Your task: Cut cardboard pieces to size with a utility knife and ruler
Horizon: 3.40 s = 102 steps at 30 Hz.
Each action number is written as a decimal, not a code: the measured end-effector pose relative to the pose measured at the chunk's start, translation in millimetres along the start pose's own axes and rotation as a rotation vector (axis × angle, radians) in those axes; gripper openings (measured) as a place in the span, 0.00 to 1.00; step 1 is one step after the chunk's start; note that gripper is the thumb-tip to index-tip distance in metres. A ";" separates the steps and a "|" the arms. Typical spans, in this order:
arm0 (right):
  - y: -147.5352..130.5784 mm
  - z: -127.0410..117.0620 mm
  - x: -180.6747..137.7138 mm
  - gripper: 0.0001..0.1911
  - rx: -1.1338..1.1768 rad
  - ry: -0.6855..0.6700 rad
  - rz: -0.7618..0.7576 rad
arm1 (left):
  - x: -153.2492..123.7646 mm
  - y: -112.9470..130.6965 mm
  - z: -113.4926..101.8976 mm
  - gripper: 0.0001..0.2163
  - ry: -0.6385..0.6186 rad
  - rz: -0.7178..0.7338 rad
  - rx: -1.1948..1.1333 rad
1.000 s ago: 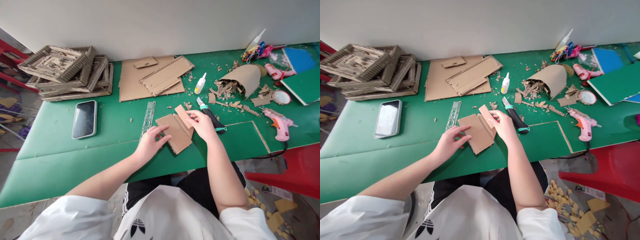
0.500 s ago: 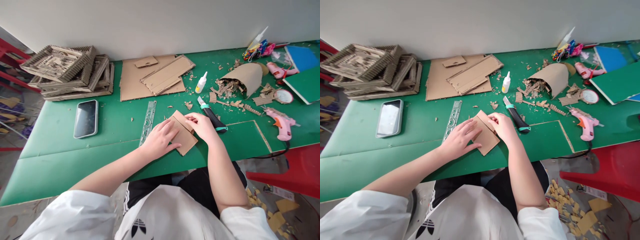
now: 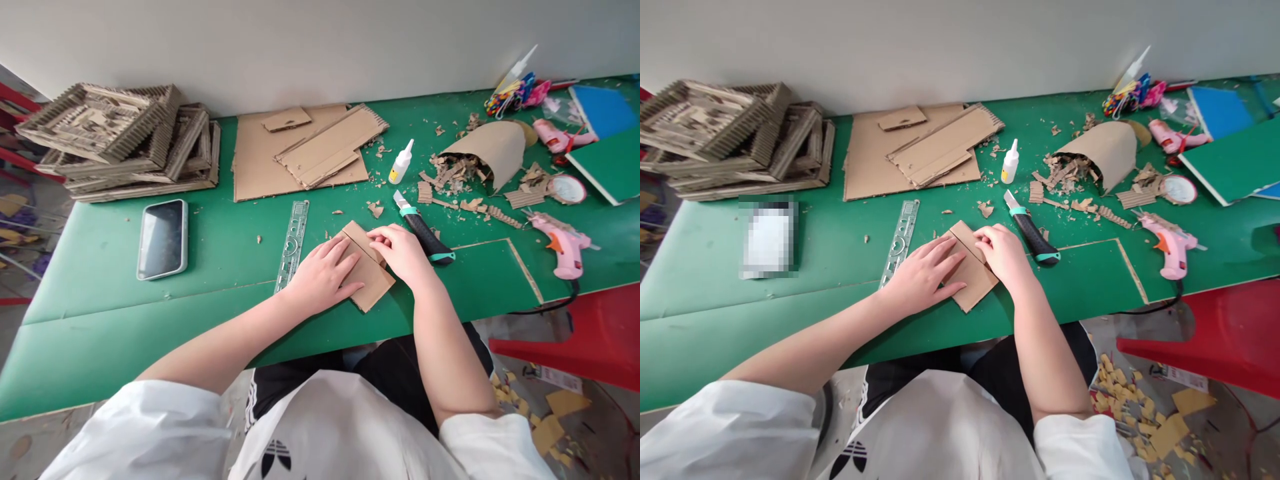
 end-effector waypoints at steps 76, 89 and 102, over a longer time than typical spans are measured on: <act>-10.7 5.7 -2.3 0.12 -0.072 -0.051 -0.068 | 0.5 -1.3 -0.3 0.29 0.021 0.013 0.048; -10.9 1.8 -3.5 0.11 -0.054 -0.052 -0.079 | 5.4 -3.1 11.4 0.34 -0.056 0.062 -0.041; -9.3 10.6 -3.3 0.22 -0.153 -0.105 -0.064 | 6.0 -2.1 15.6 0.34 -0.107 0.099 -0.039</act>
Point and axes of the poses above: each hand's wrist, its own x-axis towards the middle knuckle, its own z-axis out of the palm, y = z × x, the point moved 9 cm from there along x, towards the middle knuckle, and after that the axes turned 1 degree about x, right-handed, at the moved point
